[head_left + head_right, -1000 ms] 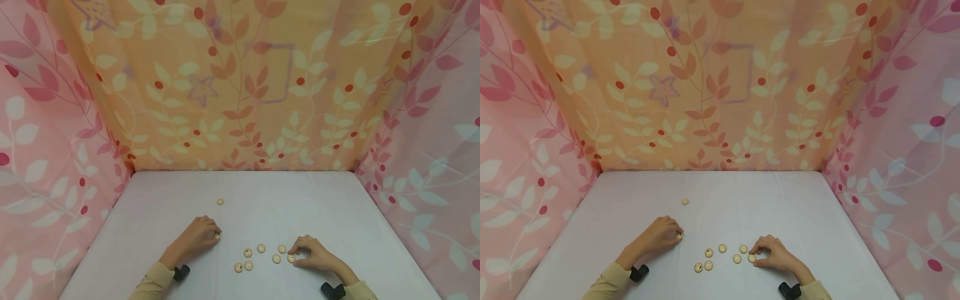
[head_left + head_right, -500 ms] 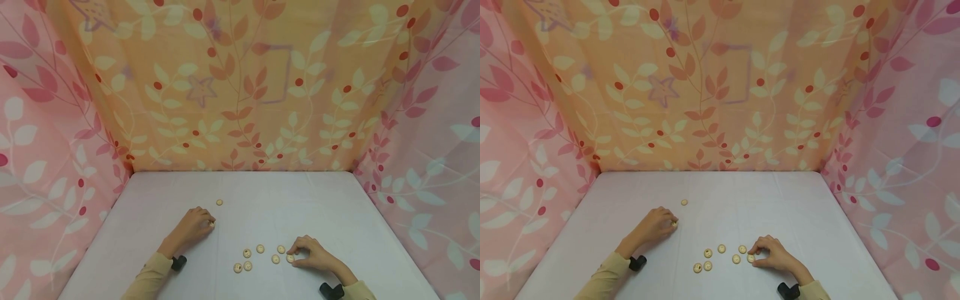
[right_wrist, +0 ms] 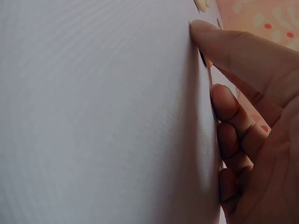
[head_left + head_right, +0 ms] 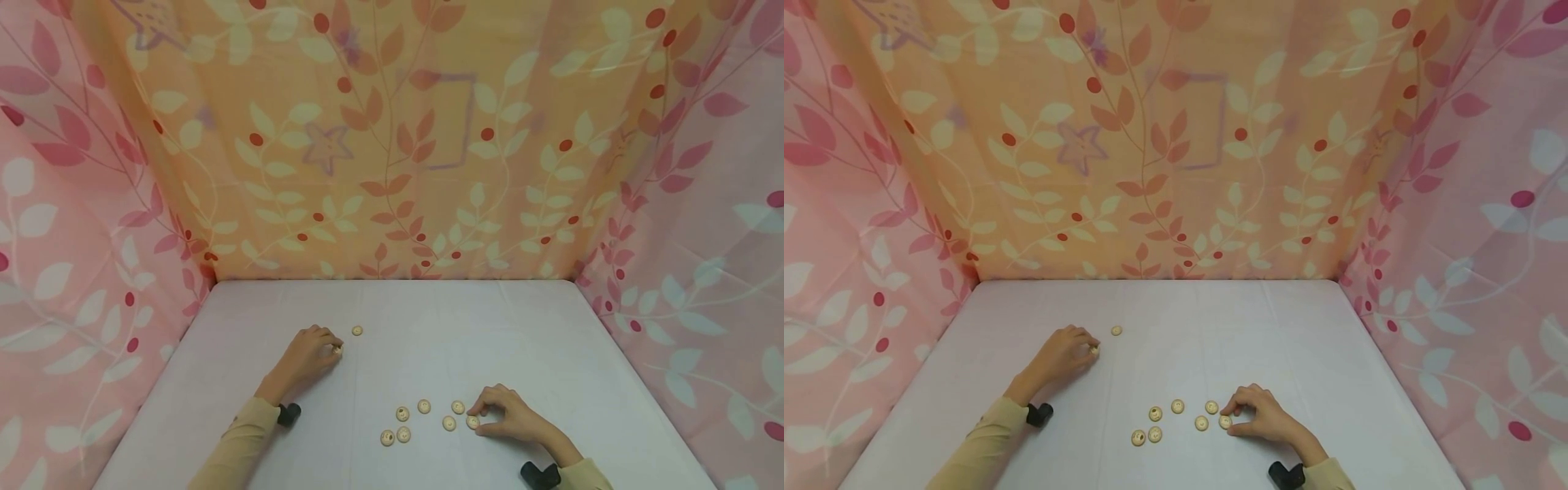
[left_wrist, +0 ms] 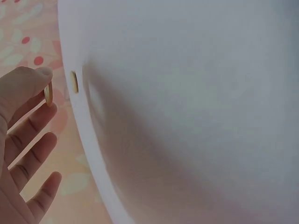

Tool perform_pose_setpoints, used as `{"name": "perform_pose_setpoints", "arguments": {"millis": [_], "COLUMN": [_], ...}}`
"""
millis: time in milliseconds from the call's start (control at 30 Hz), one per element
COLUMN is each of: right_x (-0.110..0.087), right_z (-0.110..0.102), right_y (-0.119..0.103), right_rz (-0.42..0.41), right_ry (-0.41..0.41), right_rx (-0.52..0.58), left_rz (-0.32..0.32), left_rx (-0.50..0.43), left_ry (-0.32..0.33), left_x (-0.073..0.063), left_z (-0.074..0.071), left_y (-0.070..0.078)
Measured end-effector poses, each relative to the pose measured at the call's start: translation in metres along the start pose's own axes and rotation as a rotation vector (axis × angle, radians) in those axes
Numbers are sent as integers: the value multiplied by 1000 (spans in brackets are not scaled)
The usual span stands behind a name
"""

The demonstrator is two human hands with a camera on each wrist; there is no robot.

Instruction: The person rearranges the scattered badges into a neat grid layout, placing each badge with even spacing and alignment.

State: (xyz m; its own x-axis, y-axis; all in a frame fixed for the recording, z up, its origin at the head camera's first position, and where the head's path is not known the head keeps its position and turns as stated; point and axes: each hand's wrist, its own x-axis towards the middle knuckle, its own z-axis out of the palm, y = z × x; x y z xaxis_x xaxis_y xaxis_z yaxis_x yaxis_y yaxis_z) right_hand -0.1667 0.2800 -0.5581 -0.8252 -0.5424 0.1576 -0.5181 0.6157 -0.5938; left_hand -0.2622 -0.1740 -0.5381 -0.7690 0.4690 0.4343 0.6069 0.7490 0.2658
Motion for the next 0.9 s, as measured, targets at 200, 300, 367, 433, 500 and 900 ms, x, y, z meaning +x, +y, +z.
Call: {"name": "perform_pose_setpoints", "arguments": {"millis": [200,300,367,433,500,900], "right_x": [0,0,0,1,1,0], "right_z": [-1,-1,-1,-1,-1,-2], "right_y": [-1,-1,-1,-2,-2,-3], "right_rz": [30,43,43,37,32,7], "right_ry": [-14,-19,-18,-18,-18,-11], "right_rx": [3,8,13,21,25,20], "left_rz": [-47,-56,-68,-78,-93,-152], "left_rx": [16,6,-4,0,-2,23], "left_ry": [-5,11,20,24,20,-23], "left_x": [7,9,10,11,13,24], "left_z": [0,2,3,4,3,3], "left_y": [-9,-13,-16,-18,-19,-28]}}
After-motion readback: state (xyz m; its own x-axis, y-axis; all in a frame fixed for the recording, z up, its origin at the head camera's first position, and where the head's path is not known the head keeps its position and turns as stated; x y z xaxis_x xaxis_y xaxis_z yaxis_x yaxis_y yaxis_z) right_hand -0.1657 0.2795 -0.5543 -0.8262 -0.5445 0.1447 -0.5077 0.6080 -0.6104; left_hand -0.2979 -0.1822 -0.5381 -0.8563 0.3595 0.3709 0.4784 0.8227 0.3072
